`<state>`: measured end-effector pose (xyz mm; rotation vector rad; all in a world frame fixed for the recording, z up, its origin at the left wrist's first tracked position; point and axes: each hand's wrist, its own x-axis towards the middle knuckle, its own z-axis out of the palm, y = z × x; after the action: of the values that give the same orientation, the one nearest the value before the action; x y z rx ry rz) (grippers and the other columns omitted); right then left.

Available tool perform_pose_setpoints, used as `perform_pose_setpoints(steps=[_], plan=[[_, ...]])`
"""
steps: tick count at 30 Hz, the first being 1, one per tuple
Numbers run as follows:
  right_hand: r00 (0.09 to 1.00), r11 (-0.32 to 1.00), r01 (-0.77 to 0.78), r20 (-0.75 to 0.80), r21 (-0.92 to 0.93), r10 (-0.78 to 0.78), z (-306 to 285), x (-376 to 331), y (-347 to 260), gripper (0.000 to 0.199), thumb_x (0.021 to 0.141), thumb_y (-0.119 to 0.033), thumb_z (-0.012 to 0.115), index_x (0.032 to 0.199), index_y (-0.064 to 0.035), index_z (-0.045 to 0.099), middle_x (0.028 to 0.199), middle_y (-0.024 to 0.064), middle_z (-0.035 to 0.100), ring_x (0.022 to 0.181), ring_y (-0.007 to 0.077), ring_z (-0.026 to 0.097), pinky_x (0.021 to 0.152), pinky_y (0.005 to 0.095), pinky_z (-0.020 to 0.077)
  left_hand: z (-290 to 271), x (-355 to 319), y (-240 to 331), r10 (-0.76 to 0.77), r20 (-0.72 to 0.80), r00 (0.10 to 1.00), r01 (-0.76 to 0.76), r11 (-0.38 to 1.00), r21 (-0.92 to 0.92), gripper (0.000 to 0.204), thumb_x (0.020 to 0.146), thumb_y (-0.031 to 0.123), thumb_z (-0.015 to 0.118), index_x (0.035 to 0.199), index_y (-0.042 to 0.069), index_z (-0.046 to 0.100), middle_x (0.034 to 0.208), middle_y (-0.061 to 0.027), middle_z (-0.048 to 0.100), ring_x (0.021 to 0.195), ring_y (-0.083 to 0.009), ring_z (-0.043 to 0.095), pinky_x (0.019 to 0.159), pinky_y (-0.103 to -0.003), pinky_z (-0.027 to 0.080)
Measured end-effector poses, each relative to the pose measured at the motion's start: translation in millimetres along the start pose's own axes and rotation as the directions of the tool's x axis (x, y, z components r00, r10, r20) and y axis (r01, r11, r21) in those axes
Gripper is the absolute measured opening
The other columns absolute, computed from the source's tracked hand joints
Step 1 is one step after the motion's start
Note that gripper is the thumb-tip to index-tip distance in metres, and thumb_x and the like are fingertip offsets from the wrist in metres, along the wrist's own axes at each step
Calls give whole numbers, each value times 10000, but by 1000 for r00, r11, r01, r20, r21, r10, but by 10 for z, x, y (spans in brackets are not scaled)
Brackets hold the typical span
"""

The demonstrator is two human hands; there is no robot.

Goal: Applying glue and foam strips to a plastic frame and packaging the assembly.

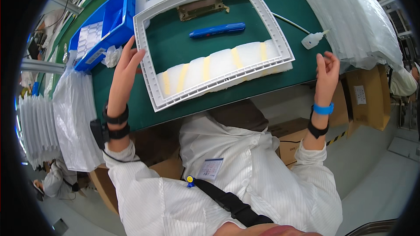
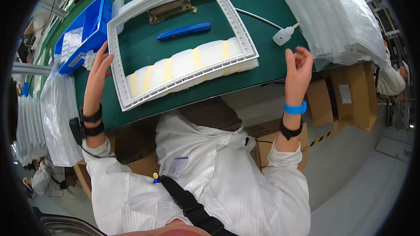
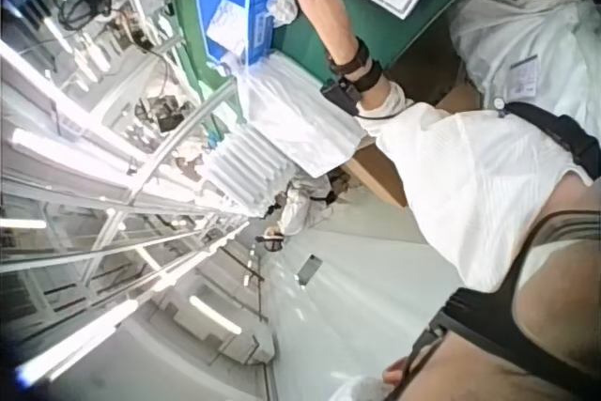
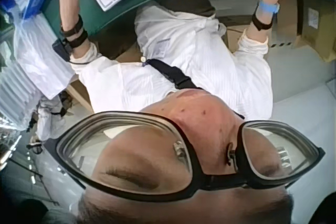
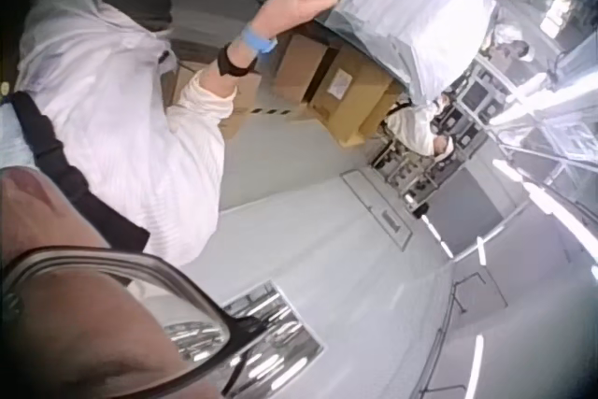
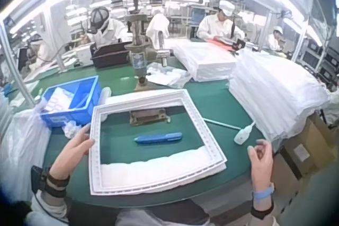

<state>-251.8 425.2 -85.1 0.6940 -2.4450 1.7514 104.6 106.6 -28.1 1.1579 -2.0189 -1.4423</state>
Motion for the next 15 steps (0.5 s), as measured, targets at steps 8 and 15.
perform_pose_setpoints(steps=[8,15], plan=[[984,994,13,178,104,-31,298,698,445,449,957,-234,662,1274,60,545,1190,140,644,1099,181,590,980,308,450,88,439,-360,229,-165,959,-236,971,-24,561,909,215,649,1410,23,486,997,-41,668,840,-79,568,728,-212,439],[944,970,194,242,146,-225,81,103,-243,391,1003,-113,540,1315,18,344,1124,206,647,1018,197,602,905,318,473,66,398,-370,232,-144,962,-257,947,-192,487,965,152,585,1395,-28,446,915,-15,602,791,-71,556,677,-204,455]])
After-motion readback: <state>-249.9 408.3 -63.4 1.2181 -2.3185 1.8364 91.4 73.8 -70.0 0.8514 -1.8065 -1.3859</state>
